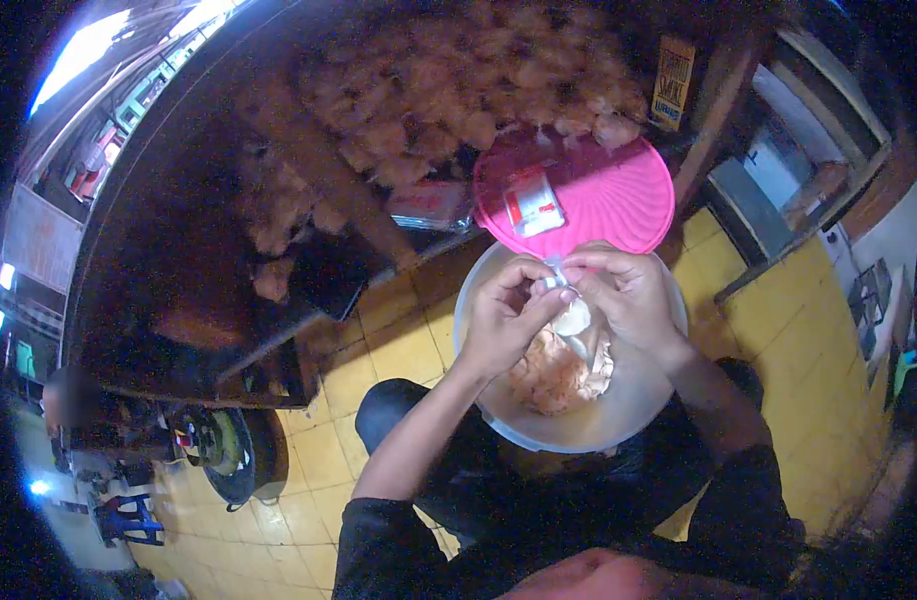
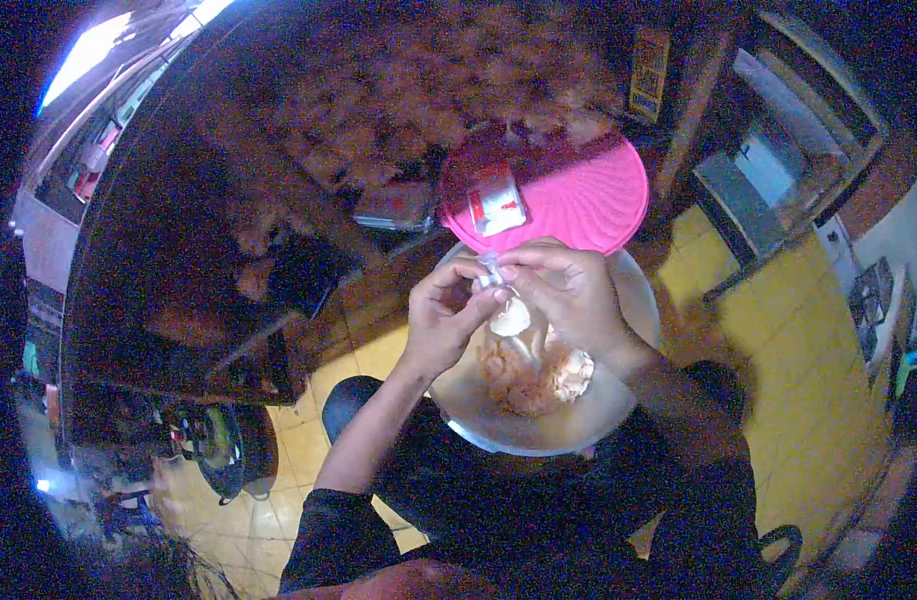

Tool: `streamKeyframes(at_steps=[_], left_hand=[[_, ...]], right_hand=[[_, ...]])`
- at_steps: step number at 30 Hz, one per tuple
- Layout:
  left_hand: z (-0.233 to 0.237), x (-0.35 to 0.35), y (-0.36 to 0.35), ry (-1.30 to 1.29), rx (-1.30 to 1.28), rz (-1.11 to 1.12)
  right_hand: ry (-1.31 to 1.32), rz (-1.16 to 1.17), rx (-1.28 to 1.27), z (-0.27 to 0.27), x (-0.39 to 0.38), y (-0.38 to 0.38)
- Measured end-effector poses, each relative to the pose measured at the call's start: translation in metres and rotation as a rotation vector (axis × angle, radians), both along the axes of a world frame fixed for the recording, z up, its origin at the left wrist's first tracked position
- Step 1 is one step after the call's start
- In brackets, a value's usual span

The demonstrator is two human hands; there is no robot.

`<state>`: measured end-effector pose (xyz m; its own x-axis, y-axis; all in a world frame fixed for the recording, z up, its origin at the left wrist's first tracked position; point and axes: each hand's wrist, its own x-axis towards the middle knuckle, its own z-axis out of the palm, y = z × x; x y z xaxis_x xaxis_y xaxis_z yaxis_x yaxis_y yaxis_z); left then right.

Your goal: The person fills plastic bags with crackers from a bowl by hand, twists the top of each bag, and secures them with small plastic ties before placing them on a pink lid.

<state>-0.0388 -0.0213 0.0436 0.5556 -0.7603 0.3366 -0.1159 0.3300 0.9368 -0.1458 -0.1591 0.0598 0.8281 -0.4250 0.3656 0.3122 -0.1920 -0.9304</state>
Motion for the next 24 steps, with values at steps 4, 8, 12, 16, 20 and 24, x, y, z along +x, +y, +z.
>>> streamKeyframes(at_steps=[4, 8, 12, 16, 20, 24], left_hand=[[0.001, 0.002, 0.001, 0.042, -0.027, 0.012], [0.009, 0.006, 0.005, -0.384, 0.127, 0.109], [0.004, 0.004, 0.003, -0.314, 0.186, -0.004], [0.01, 0.004, -0.005, -0.742, 0.08, 0.1], [0.011, -0.001, -0.012, -0.747, 0.087, 0.136], [0.005, -0.007, -0.016, -0.713, 0.147, 0.174]], right_hand=[[0.02, 0.02, -0.222, 0.007, 0.0, -0.002], [0.131, 0.046, -0.176, 0.013, -0.005, -0.006], [0.285, 0.127, -0.238, 0.015, -0.01, -0.015], [0.228, 0.037, -0.23, 0.006, -0.006, -0.013], [0.106, -0.084, -0.311, 0.001, -0.003, -0.009], [0.056, -0.203, -0.323, 0.004, -0.001, -0.005]])
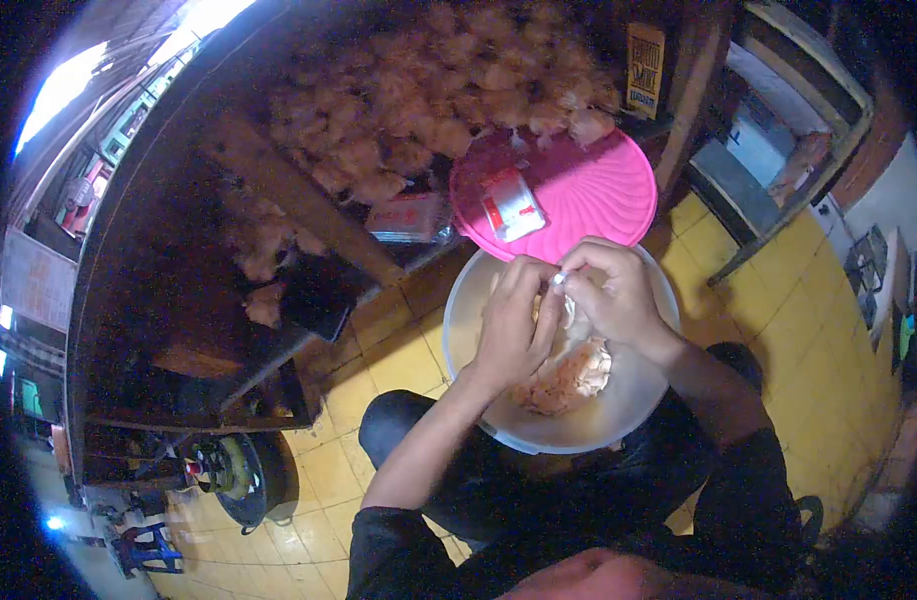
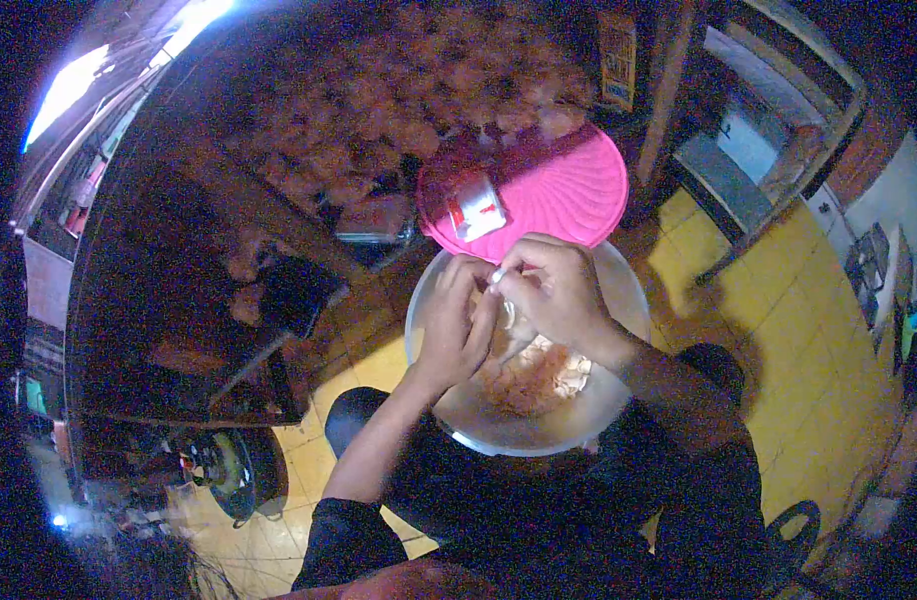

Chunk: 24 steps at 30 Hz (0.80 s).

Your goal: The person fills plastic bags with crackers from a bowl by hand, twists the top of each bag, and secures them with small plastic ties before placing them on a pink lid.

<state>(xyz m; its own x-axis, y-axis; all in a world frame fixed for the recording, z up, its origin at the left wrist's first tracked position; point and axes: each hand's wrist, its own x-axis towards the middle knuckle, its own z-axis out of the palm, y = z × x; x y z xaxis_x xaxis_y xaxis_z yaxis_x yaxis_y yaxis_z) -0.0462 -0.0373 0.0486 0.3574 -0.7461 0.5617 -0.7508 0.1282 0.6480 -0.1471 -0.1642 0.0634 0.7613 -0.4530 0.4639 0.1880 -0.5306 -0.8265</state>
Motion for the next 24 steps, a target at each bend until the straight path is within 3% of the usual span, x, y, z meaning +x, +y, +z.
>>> streamKeyframes(at_steps=[2, 7, 9, 11, 13, 14, 18, 22, 24], left_hand=[[-0.004, 0.002, 0.001, 0.12, 0.017, 0.011], [0.0, 0.0, 0.003, 0.179, -0.086, 0.026], [-0.003, -0.001, 0.006, 0.23, -0.088, 0.06], [-0.011, 0.003, 0.009, 0.054, -0.03, 0.092], [-0.011, 0.004, 0.011, -0.01, -0.04, 0.156], [-0.009, 0.004, 0.013, -0.092, -0.008, 0.171], [-0.011, 0.009, 0.014, -0.351, -0.014, 0.2], [-0.011, 0.006, 0.016, -0.494, -0.022, 0.235], [-0.014, 0.006, 0.017, -0.592, -0.007, 0.261]], right_hand=[[-0.008, -0.009, 0.003, -0.001, 0.002, 0.001], [-0.16, -0.106, -0.427, 0.0, 0.003, -0.005], [-0.129, -0.087, -0.444, -0.005, 0.003, -0.005], [-0.11, -0.055, -0.455, -0.011, 0.002, -0.003], [0.02, -0.078, -0.29, -0.016, 0.003, 0.002], [0.135, -0.07, 0.01, -0.012, 0.003, 0.009], [0.118, -0.024, -0.164, -0.022, 0.005, 0.006], [0.205, -0.006, -0.063, -0.021, 0.006, 0.008], [0.144, -0.01, -0.243, -0.028, 0.007, 0.005]])
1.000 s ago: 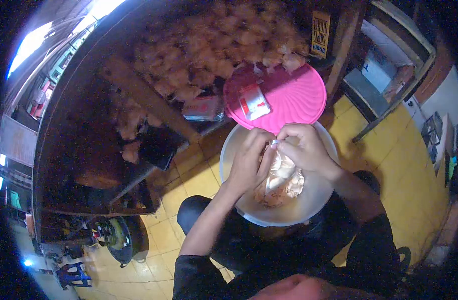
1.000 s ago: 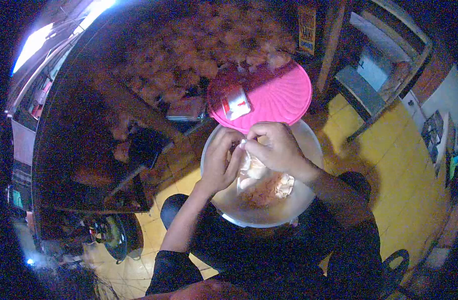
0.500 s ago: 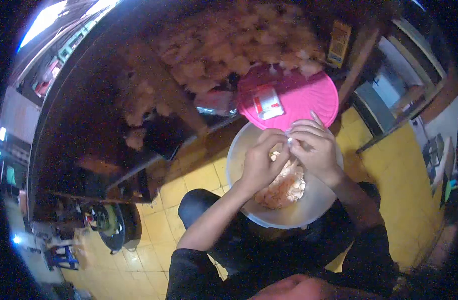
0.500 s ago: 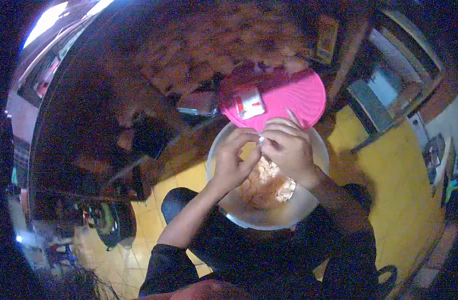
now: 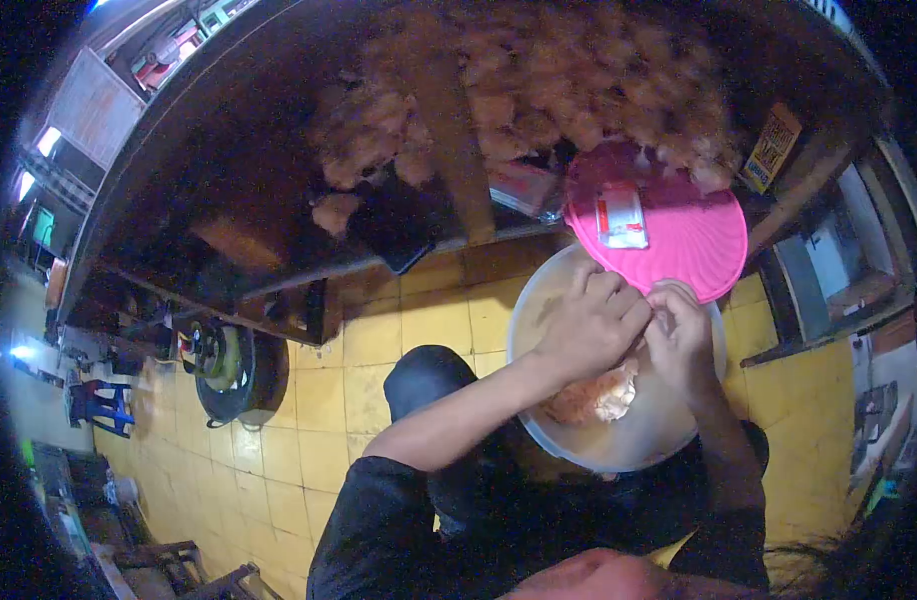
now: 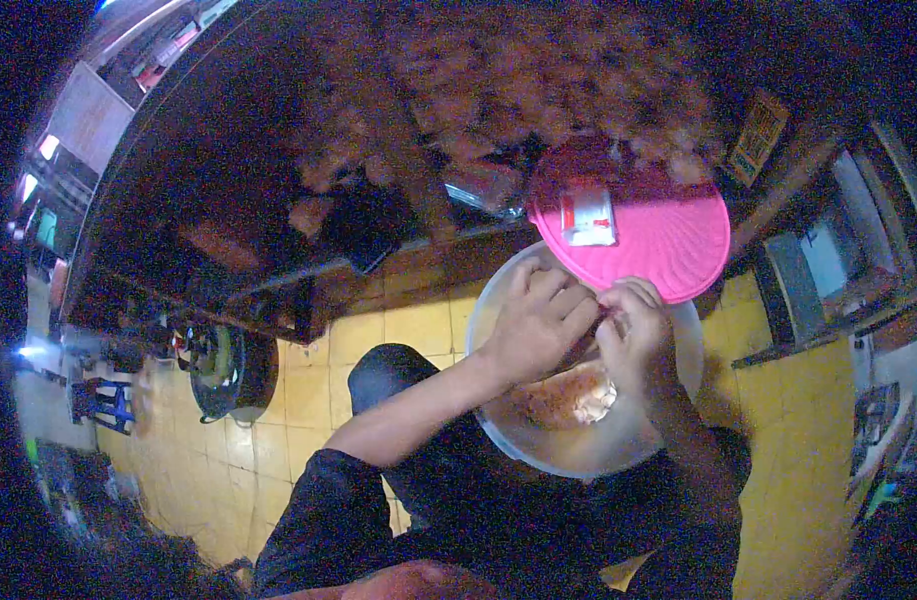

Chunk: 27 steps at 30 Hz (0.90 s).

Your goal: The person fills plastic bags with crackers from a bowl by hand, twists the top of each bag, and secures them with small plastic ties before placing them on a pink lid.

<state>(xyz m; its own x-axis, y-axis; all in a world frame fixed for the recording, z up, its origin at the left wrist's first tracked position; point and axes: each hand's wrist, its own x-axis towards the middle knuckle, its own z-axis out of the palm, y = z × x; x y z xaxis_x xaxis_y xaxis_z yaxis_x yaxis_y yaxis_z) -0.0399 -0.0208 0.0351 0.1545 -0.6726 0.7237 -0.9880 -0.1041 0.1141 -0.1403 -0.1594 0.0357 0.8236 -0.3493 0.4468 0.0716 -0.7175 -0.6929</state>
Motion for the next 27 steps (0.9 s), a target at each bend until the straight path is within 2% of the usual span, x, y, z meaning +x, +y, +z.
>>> streamKeyframes(at_steps=[4, 7, 9, 10, 12, 13, 15, 16, 17, 18, 19, 21, 22, 25, 27], left_hand=[[0.002, 0.005, 0.001, -0.079, -0.004, -0.027], [0.006, 0.006, 0.003, -0.093, -0.009, -0.087], [0.005, 0.002, 0.004, 0.198, 0.069, -0.196], [0.003, 0.004, 0.004, 0.196, 0.07, -0.198], [0.0, 0.011, 0.004, 0.469, 0.037, -0.182], [0.0, 0.012, 0.003, 0.464, 0.038, -0.187], [0.001, 0.015, 0.002, 0.623, 0.021, -0.175], [0.001, 0.017, 0.0, 0.669, 0.011, -0.136], [0.001, 0.016, 0.0, 0.664, 0.009, -0.139], [0.002, 0.015, -0.001, 0.814, 0.032, -0.107], [0.004, 0.014, 0.0, 0.96, 0.056, -0.077], [0.004, 0.012, -0.002, 0.994, -0.039, -0.105], [0.004, 0.011, -0.003, 1.034, -0.132, -0.129], [0.007, 0.013, 0.001, 0.989, -0.064, -0.158], [0.002, 0.012, -0.001, 0.97, -0.089, -0.175]], right_hand=[[-0.021, 0.068, -0.046, 0.016, -0.002, 0.0], [0.113, 0.185, 0.06, 0.021, -0.007, -0.009], [0.212, 0.335, 0.068, 0.012, -0.009, -0.02], [0.209, 0.334, 0.069, 0.011, -0.009, -0.019], [0.229, 0.307, 0.186, 0.014, -0.008, -0.016], [0.224, 0.302, 0.185, 0.013, -0.008, -0.012], [0.083, 0.125, 0.028, 0.009, -0.007, -0.001], [0.079, 0.122, 0.025, 0.011, -0.006, 0.002], [0.042, 0.068, -0.17, 0.013, -0.004, 0.004], [0.005, 0.013, -0.363, 0.014, -0.003, 0.004], [0.0, 0.01, -0.367, 0.015, -0.004, 0.004], [-0.016, 0.003, -0.614, 0.016, -0.005, 0.005], [-0.02, 0.001, -0.62, 0.016, -0.006, 0.006], [-0.024, -0.022, -0.629, 0.017, -0.007, 0.008], [0.101, -0.064, -0.615, 0.022, -0.009, 0.008]])
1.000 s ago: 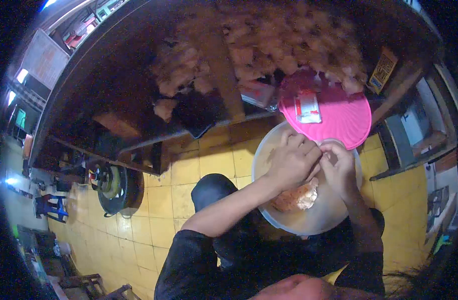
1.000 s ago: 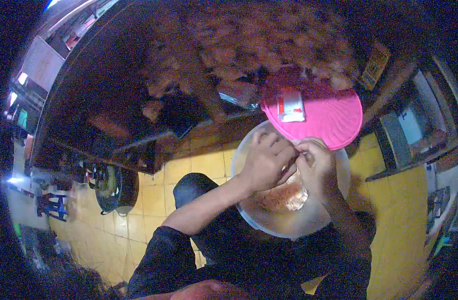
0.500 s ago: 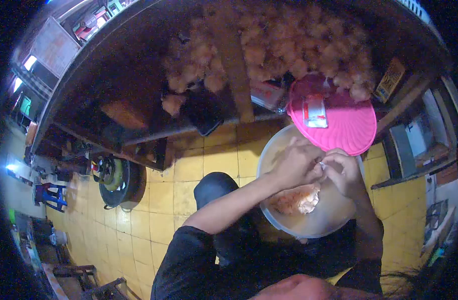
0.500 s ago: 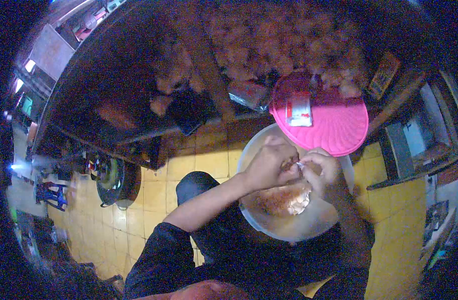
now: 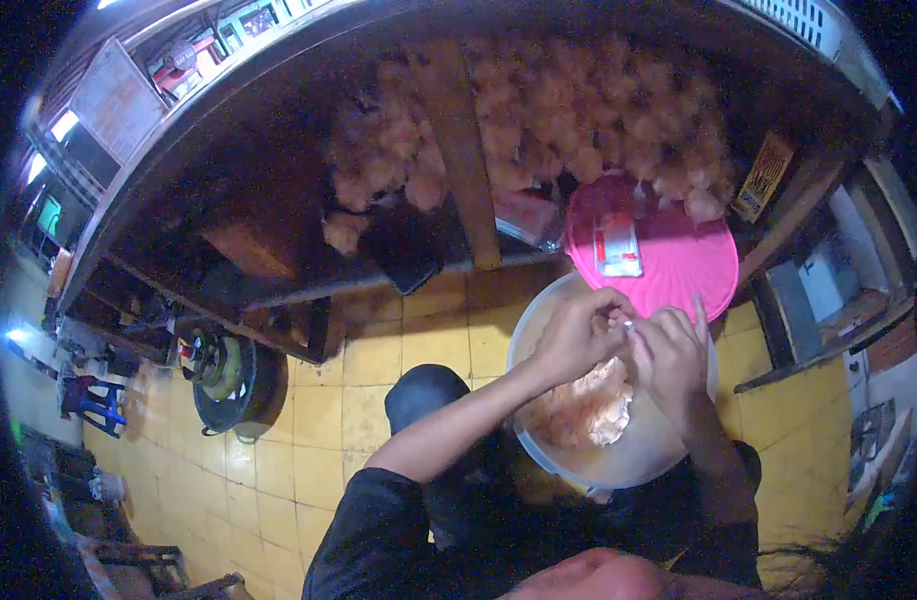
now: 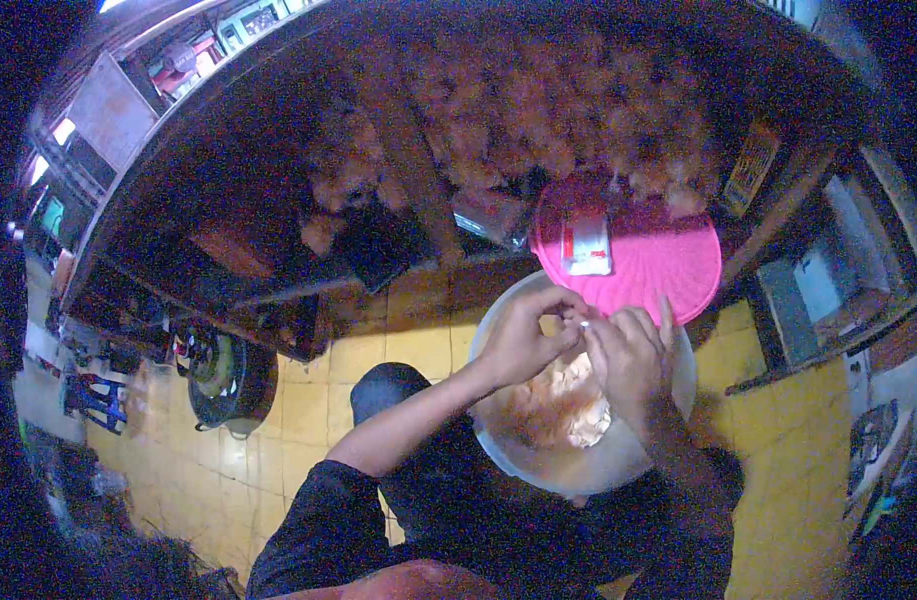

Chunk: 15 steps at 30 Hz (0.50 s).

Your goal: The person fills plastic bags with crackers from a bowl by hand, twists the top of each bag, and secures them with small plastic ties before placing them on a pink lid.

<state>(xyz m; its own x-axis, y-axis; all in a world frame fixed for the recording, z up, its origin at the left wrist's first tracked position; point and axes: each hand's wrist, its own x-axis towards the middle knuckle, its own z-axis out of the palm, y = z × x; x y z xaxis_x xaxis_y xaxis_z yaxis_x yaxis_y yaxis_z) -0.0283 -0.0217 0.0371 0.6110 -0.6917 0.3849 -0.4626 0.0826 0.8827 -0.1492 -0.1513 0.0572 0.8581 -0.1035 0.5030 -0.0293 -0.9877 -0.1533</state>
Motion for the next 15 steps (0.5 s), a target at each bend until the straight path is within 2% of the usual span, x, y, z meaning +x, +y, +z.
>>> streamKeyframes(at_steps=[5, 7, 9, 10, 12, 15], left_hand=[[-0.006, -0.006, -0.003, 0.051, 0.051, -0.049], [-0.005, -0.005, -0.003, -0.336, -0.097, -0.005], [-0.002, -0.012, -0.001, -0.411, -0.037, -0.006], [0.0, -0.015, 0.0, -0.481, 0.025, -0.002], [0.002, -0.016, 0.001, -0.531, 0.043, -0.008], [0.008, -0.015, 0.0, -0.627, 0.179, -0.005]], right_hand=[[-0.054, -0.047, 0.115, -0.006, 0.002, -0.001], [-0.089, -0.036, 0.126, -0.006, 0.002, -0.004], [-0.059, -0.047, 0.811, -0.009, 0.003, -0.007], [-0.064, -0.054, 0.812, -0.011, 0.003, -0.012], [0.066, 0.035, 1.211, -0.016, 0.002, -0.025], [0.084, 0.132, 1.201, -0.021, 0.0, -0.037]])
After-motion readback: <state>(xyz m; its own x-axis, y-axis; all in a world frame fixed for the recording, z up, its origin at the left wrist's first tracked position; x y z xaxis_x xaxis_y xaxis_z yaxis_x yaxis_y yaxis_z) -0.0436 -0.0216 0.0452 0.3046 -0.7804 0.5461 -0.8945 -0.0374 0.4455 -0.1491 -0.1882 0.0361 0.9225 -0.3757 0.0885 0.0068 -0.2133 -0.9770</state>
